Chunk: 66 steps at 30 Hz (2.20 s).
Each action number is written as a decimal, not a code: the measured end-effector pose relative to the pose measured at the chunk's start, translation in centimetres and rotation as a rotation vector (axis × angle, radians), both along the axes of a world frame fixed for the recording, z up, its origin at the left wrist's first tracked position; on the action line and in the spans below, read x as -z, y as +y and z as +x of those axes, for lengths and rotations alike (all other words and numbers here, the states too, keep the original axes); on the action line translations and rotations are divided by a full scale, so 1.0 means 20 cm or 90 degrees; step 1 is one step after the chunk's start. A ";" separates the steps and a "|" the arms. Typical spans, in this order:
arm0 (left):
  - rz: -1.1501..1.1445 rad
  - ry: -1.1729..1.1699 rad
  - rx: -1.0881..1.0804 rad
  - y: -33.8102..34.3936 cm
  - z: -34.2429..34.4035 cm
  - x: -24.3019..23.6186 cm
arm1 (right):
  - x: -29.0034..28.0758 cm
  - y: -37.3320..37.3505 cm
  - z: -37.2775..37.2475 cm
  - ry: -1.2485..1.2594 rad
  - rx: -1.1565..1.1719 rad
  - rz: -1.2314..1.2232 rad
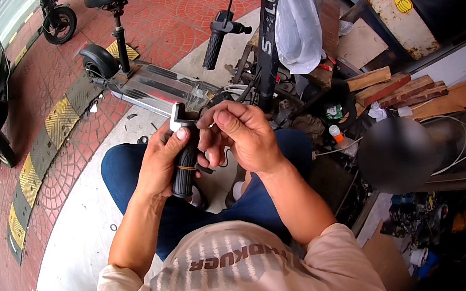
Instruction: The person works on the handle and electronic components of an electric scooter by hand and using a screwdriver.
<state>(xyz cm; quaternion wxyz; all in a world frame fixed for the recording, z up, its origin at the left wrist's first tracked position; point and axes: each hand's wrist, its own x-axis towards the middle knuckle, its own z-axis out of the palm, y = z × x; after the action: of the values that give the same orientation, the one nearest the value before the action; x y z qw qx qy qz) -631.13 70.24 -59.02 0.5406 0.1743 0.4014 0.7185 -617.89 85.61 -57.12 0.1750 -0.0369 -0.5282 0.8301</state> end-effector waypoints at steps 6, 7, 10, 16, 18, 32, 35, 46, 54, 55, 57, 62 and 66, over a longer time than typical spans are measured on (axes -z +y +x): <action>0.010 0.179 -0.041 0.00 -0.08 -0.06 | -0.11 0.06 0.00 -0.082 -0.058 0.130; 0.023 0.223 -0.065 0.00 -0.10 -0.06 | -0.14 0.03 0.00 -0.075 -0.030 0.126; 0.121 0.332 -0.156 0.01 -0.12 -0.09 | -0.13 -0.09 -0.03 0.085 0.032 0.112; 0.258 0.537 -0.259 -0.03 -0.04 -0.07 | -0.09 -0.04 -0.03 0.237 -0.276 0.005; 0.328 0.625 -0.301 -0.04 -0.03 -0.07 | -0.07 -0.02 -0.03 0.238 -0.358 -0.088; 0.036 0.660 -0.291 -0.08 -0.15 -0.16 | -0.18 -0.09 -0.01 0.052 0.058 0.498; -0.007 0.629 -0.219 -0.08 -0.26 -0.22 | -0.30 -0.11 -0.10 0.039 0.067 0.596; -0.130 1.163 -0.271 0.05 -0.70 -1.30 | -0.81 0.05 -0.73 0.290 0.021 0.169; -0.230 1.526 -0.245 0.29 -0.75 -1.73 | -1.00 0.25 -0.88 0.361 -0.002 0.030; -0.209 1.520 -0.254 0.32 -0.75 -1.74 | -1.00 0.27 -0.88 0.368 0.004 0.028; -0.176 1.509 -0.271 0.36 -0.74 -1.74 | -1.02 0.32 -0.87 0.363 0.007 0.020; -0.236 1.552 -0.183 0.44 -0.69 -1.80 | -0.98 0.40 -0.85 0.368 -0.005 -0.004; -0.247 1.562 -0.115 0.48 -0.68 -1.85 | -0.97 0.42 -0.86 0.363 0.001 -0.019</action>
<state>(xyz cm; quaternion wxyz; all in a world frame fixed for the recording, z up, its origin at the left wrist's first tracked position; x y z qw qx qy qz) -644.76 79.85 -21.97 -0.2257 0.6190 0.7509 0.0450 -635.12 94.08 -37.65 0.3167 0.1946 -0.4455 0.8145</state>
